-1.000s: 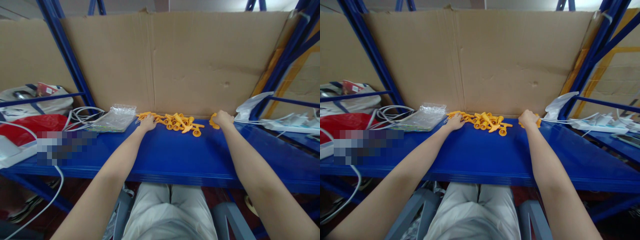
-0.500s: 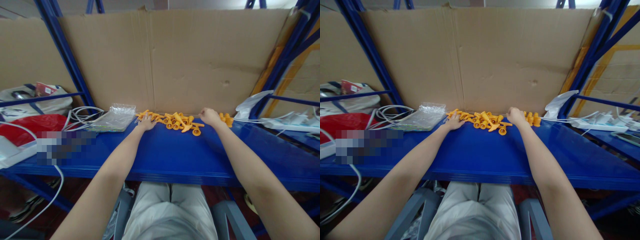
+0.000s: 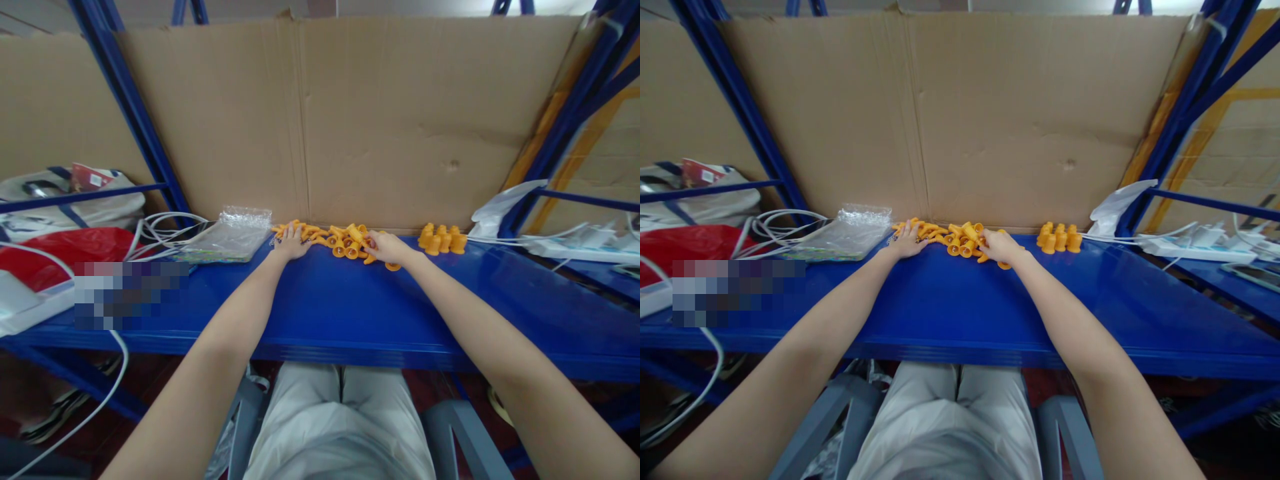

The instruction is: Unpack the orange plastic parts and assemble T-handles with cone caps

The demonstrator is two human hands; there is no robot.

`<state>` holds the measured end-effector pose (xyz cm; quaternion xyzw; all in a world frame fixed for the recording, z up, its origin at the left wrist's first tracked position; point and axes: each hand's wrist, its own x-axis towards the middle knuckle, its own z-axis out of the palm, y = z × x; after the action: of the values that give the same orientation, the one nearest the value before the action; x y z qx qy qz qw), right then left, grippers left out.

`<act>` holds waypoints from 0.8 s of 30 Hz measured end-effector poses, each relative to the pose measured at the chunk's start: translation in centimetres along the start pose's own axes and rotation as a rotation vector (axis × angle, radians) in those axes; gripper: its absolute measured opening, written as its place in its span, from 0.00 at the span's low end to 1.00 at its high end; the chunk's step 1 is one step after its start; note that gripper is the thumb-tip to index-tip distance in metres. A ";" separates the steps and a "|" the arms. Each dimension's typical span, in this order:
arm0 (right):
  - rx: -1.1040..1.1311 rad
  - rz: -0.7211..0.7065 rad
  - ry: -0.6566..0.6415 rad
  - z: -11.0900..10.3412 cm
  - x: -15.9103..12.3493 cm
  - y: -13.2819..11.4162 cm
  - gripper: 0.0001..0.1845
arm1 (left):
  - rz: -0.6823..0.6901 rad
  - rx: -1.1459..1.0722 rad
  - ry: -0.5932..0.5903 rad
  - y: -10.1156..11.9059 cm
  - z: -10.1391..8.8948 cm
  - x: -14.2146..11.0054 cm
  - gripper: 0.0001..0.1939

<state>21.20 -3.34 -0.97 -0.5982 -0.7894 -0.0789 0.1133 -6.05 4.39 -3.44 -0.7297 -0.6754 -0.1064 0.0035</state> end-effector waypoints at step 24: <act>0.761 0.080 0.435 -0.5 1.5 0.6 0.10 | 0.580 -0.186 0.410 4.4 -1.9 -2.3 0.23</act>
<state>21.43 -1.92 -0.04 -0.5133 -0.6961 0.0979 0.4923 -2.18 1.46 -1.37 -0.8515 -0.4131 -0.3062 0.1025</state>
